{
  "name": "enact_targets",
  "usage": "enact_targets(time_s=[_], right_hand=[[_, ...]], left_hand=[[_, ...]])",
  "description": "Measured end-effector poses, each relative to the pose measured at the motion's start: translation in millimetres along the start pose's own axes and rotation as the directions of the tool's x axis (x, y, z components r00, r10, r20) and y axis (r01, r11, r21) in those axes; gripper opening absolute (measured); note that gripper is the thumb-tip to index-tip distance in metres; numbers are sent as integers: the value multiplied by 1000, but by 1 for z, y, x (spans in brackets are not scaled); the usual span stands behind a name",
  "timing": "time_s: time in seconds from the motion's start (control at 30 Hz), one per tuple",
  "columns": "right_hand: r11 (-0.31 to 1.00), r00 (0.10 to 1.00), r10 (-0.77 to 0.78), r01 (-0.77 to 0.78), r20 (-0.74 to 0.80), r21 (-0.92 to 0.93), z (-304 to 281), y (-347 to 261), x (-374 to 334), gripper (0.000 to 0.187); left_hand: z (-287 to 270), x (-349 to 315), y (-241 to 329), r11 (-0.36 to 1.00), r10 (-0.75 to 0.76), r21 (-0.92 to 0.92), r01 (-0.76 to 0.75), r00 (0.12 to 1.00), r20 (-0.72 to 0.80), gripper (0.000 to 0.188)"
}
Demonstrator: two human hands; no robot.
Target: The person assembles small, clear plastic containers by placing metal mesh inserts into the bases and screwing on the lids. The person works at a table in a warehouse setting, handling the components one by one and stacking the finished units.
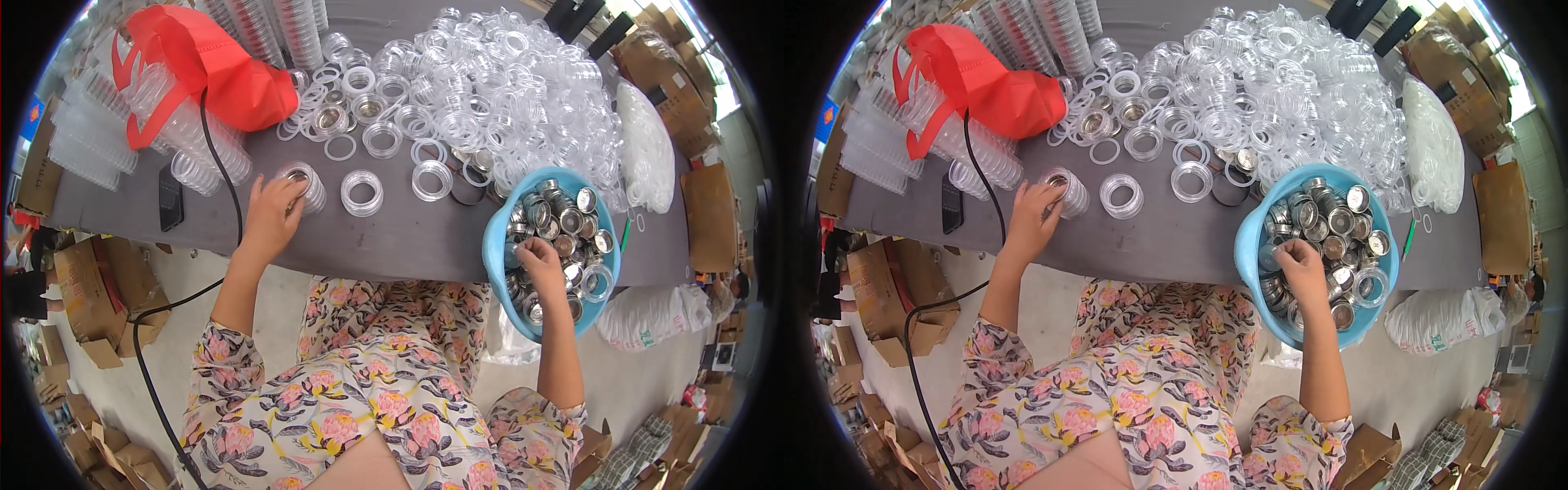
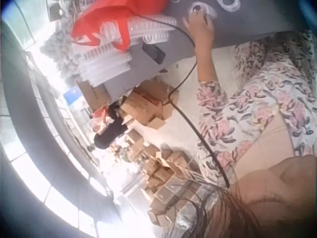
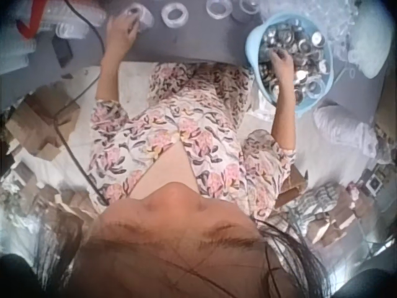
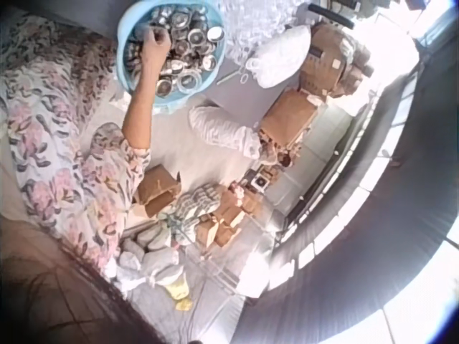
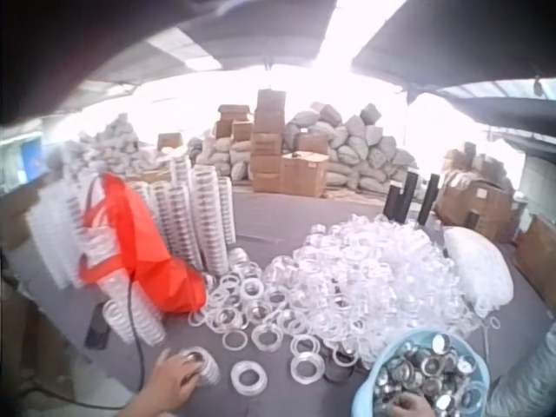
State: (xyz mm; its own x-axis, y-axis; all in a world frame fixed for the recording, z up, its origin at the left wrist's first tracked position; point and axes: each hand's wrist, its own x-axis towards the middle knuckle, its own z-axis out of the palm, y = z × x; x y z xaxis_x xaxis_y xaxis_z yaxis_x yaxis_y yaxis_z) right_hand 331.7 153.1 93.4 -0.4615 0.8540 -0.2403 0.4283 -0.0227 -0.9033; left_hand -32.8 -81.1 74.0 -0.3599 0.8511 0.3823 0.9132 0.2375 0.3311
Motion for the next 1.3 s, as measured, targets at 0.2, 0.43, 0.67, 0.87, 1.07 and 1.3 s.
enact_targets(time_s=[0.2, 0.43, 0.67, 0.87, 1.07, 1.3], right_hand=[[884, 927, -329, 236, -179, -405, 3, -55, -22, 9], [479, 552, -751, 833, 362, -277, 125, -98, -2, 18], [689, 707, -702, 705, 85, -170, 209, -31, 36, 41], [841, 837, -541, 536, 82, 74, 220, -5, 32, 71], [781, 797, -603, 601, 46, -169, 234, 6, 35, 81], [794, 829, -559, 542, 21, -275, 239, 1, 32, 85]], left_hand=[[2, -4, 20, 970, 165, -127, -207, 945, -282, 38], [12, 23, 85, 755, 233, -627, -190, 972, -14, 37], [49, 20, 52, 985, 173, 16, -172, 982, -79, 27], [56, 14, 62, 993, 111, 22, -113, 991, 79, 28], [65, 11, 61, 995, 86, 45, -85, 996, -2, 24], [64, 12, 66, 996, 64, 58, -64, 998, 3, 17]])
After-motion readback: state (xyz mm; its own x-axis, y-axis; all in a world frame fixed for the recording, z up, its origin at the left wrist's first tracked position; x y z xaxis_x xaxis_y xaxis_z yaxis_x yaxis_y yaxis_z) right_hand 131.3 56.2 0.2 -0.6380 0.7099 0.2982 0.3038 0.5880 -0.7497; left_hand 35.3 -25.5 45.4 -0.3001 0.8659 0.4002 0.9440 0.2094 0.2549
